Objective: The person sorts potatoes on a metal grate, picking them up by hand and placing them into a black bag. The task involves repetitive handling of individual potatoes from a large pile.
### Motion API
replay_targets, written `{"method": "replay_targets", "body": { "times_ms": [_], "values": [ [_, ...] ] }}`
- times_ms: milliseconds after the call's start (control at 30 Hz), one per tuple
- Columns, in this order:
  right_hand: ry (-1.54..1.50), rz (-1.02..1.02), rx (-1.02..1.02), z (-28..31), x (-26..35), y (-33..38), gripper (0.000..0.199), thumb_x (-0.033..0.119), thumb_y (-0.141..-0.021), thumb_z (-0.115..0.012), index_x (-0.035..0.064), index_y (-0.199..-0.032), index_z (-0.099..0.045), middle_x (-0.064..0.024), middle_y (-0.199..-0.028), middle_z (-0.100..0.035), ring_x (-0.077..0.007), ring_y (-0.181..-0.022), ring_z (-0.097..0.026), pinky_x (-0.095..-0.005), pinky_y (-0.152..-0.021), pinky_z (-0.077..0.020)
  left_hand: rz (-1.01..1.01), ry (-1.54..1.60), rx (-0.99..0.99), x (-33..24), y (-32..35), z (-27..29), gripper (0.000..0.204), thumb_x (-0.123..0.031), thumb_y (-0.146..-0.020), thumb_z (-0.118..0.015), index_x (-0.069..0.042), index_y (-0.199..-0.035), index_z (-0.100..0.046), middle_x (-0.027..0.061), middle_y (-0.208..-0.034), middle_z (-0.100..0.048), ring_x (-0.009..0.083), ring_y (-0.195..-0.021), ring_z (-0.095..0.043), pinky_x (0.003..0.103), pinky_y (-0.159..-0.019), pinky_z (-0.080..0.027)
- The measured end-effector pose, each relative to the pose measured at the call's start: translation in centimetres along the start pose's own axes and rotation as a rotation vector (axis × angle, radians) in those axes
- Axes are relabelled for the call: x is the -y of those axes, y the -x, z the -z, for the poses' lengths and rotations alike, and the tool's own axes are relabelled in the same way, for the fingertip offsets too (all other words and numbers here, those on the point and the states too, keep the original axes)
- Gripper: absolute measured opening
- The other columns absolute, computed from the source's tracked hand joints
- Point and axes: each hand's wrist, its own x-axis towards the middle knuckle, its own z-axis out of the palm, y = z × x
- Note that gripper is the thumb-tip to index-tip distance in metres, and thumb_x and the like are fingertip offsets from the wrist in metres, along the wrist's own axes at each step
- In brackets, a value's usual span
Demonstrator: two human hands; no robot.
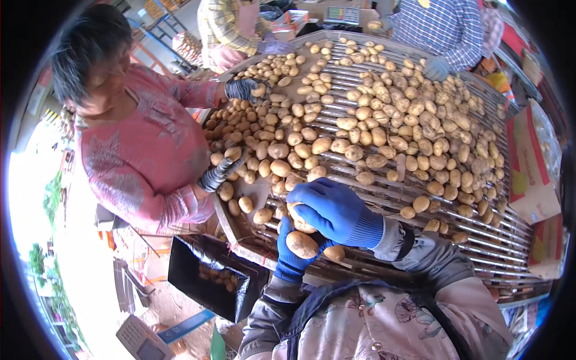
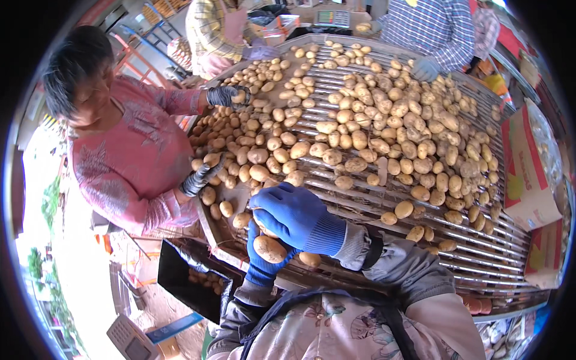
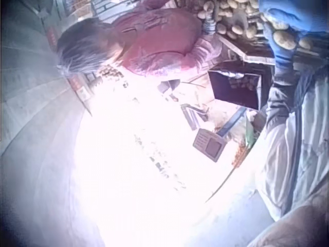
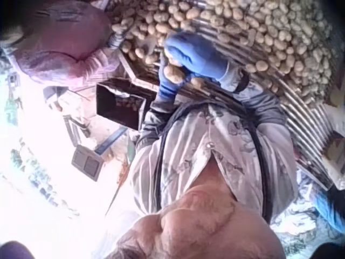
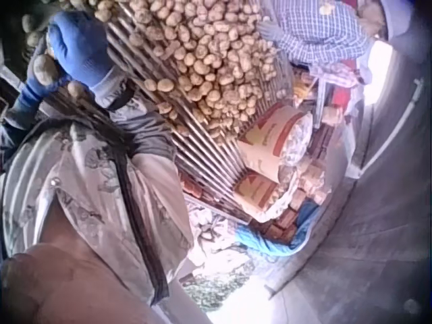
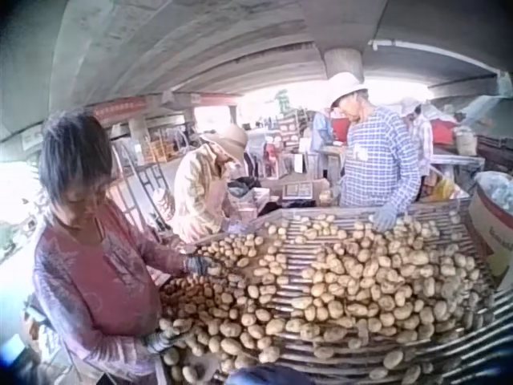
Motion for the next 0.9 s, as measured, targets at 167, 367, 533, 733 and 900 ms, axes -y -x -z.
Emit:
{"method": "replay_targets", "body": {
  "times_ms": [167, 367, 533, 733, 900],
  "values": [
    [-0.046, 0.033, 0.063, -1.7, -1.0, -0.1, 0.028, 0.025, -0.099, -0.059, 0.004, -0.117, -0.065, -0.0132, -0.101, -0.069, -0.0298, -0.092, -0.067, -0.0399, -0.084, -0.0512, -0.098, -0.148, 0.129, 0.7, 3.2, -1.5, 0.079, -0.065, -0.094, -0.048, -0.016, -0.154, -0.03, 0.0159, -0.156, -0.036, 0.0426, -0.14, -0.038, 0.073, -0.107, -0.034],
    [-0.402, -0.072, 0.291, -3.7, 1.9, -0.7, 0.034, 0.025, -0.103, -0.054, 0.0023, -0.128, -0.06, -0.013, -0.112, -0.069, -0.0217, -0.102, -0.066, -0.0345, -0.088, -0.0515, -0.327, -0.35, 0.107, 0.4, 6.9, -3.6, 0.078, -0.07, -0.09, -0.053, -0.007, -0.135, -0.046, 0.0177, -0.128, -0.057, 0.0393, -0.111, -0.058, 0.056, -0.089, -0.05],
    [-0.592, -0.215, 0.494, -5.5, 4.2, -1.1, 0.042, 0.025, -0.104, -0.053, 0.0, -0.137, -0.052, -0.0121, -0.133, -0.059, -0.0202, -0.124, -0.055, -0.0336, -0.105, -0.043, -0.51, -0.478, 0.479, -1.5, 7.8, -1.7, 0.076, -0.07, -0.093, -0.045, -0.001, -0.121, -0.054, 0.0144, -0.11, -0.064, 0.0291, -0.096, -0.062, 0.041, -0.085, -0.05],
    [-0.579, -0.159, 0.646, -10.6, 7.7, -5.0, 0.054, 0.039, -0.103, -0.052, -0.0014, -0.139, -0.049, -0.0113, -0.133, -0.057, -0.0209, -0.126, -0.052, -0.0351, -0.109, -0.039, -0.193, -0.064, 0.258, -5.0, 14.7, 2.3, 0.086, -0.063, -0.092, -0.053, -0.003, -0.151, -0.034, 0.0224, -0.148, -0.045, 0.0381, -0.13, -0.051, 0.054, -0.11, -0.041],
    [-0.563, -0.097, 0.649, -16.5, 8.7, -8.5, 0.054, 0.037, -0.104, -0.052, -0.0004, -0.142, -0.045, -0.0113, -0.13, -0.057, -0.0198, -0.123, -0.053, -0.0335, -0.104, -0.0425, -0.462, -0.007, 0.148, -9.4, 19.2, 7.1, 0.072, -0.052, -0.1, -0.042, 0.0, -0.149, -0.035, 0.0209, -0.149, -0.045, 0.034, -0.135, -0.048, 0.048, -0.116, -0.035]
  ]
}}
